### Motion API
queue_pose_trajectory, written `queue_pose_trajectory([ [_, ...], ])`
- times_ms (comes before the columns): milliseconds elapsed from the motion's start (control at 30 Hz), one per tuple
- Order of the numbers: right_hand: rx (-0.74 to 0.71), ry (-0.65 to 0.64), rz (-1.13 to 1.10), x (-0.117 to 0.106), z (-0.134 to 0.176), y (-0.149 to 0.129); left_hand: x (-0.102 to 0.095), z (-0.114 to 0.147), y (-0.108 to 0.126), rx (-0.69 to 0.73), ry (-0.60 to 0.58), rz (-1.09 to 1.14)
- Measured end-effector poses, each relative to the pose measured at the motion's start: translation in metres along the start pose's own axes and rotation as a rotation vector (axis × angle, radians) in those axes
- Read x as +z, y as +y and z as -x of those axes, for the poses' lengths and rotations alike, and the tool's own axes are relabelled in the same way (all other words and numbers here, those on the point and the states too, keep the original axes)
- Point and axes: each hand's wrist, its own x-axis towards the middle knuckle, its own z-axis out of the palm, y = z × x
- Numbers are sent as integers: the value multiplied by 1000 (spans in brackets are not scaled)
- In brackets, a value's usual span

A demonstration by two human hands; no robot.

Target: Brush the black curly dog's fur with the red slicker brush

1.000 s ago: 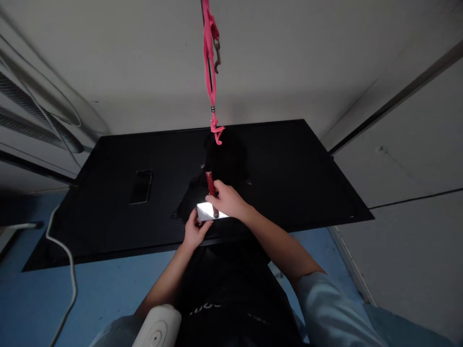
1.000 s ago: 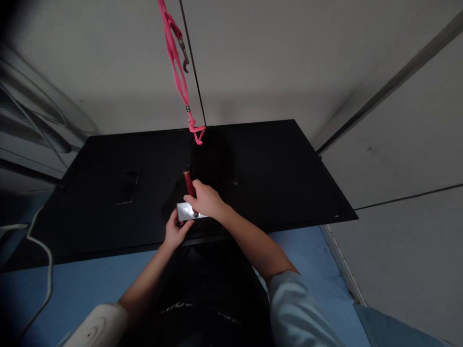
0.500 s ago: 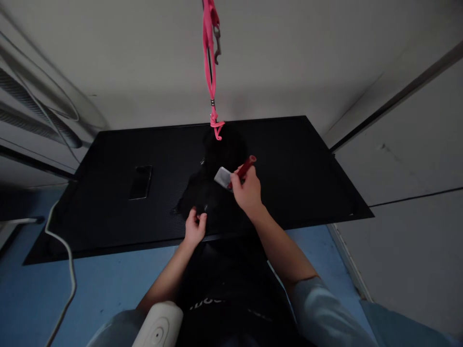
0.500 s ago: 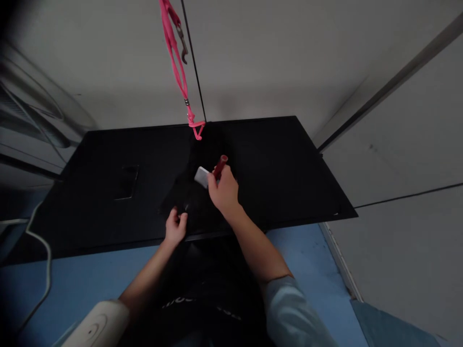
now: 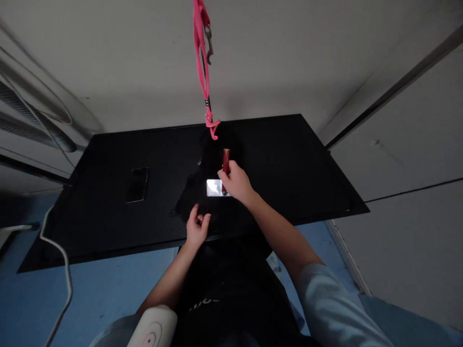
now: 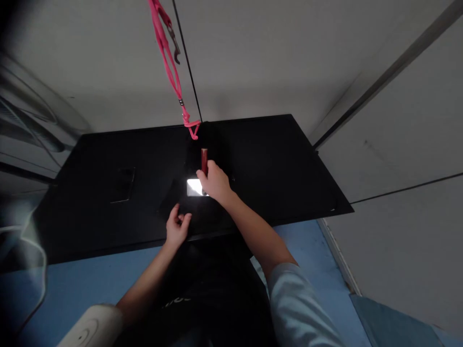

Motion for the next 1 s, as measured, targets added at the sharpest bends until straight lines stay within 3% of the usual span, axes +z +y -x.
queue_pose_trajectory([
  [67,-49,22,1,0,-2,-2,0,1,1,-11,-6,-9],
  [167,-83,-156,3,2,-2,-4,0,2,4,-32,-8,-8],
  [200,-63,-159,14,3,-2,-3,0,2,4,-35,-17,-4],
  [300,5,45,13,2,-2,-1,0,2,4,-31,-37,3],
  [367,-10,83,-17,2,-2,-1,2,3,3,-32,-26,6],
  [500,-36,-114,10,2,-2,-2,5,5,7,-53,12,11],
  [633,7,126,61,0,-5,-4,7,5,11,-61,-27,35],
  [667,-8,126,43,1,-4,-4,7,5,11,-60,-29,36],
  [800,-45,-139,1,4,-4,-1,7,6,9,-71,-4,31],
  [833,-20,-127,15,3,-4,0,7,6,9,-71,-5,33],
  [933,42,110,42,-1,-1,1,6,6,9,-63,-40,53],
  [1000,3,142,5,0,5,1,6,5,8,-60,-45,58],
])
